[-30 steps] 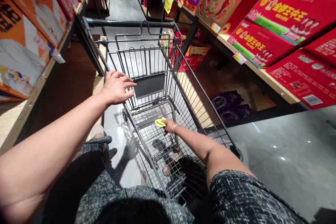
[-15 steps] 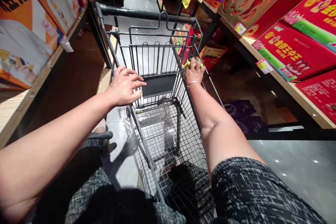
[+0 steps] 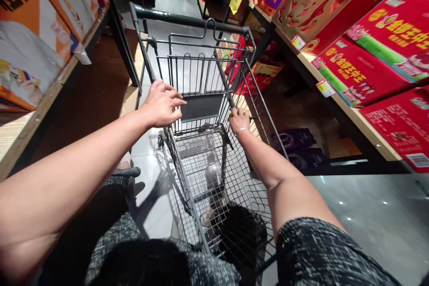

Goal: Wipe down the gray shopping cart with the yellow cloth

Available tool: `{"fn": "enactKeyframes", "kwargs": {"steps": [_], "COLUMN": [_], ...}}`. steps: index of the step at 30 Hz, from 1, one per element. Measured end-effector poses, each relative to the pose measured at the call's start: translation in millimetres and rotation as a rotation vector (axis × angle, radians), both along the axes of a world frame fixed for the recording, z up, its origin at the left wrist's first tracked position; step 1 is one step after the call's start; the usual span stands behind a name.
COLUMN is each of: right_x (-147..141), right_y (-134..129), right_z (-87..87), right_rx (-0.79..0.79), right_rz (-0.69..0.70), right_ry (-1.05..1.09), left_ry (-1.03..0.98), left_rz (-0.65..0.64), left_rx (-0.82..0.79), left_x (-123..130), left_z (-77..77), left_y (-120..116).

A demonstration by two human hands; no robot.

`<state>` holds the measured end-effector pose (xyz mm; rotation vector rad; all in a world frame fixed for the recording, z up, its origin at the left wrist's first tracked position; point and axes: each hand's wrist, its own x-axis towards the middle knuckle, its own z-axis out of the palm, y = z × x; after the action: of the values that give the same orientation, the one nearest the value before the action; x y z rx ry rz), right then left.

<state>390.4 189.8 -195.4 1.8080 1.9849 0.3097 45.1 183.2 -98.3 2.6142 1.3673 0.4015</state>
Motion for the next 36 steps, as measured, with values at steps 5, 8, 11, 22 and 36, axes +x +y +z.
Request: {"fn": "enactKeyframes", "kwargs": {"steps": [5,8,11,22,36], "right_x": [19.8,19.4,11.5,25.7,16.0], "right_y": [-10.4,-55.4,-109.1,-104.2,-125.1], "right_z": [70.4,47.6,1.8,46.8,5.9], "right_rx": [0.316,0.089,-0.295,-0.154,-0.433], "right_rz": [-0.003,0.010,0.021,0.076,0.167], "right_ry": [-0.028,-0.081,-0.137,-0.164,-0.129], "left_ry": [0.130,0.225,0.290,0.111,0.266], "left_rz": [0.041,0.025,0.006,-0.031,-0.013], "left_rx": [-0.053,-0.092,-0.098,-0.047,-0.060], "left_x": [6.8,16.4,28.7,40.8,24.4], "left_z": [9.6,14.4,15.2,-5.3,-6.3], "left_y": [-4.3,-20.8,-48.9,-108.7,-48.6]}}
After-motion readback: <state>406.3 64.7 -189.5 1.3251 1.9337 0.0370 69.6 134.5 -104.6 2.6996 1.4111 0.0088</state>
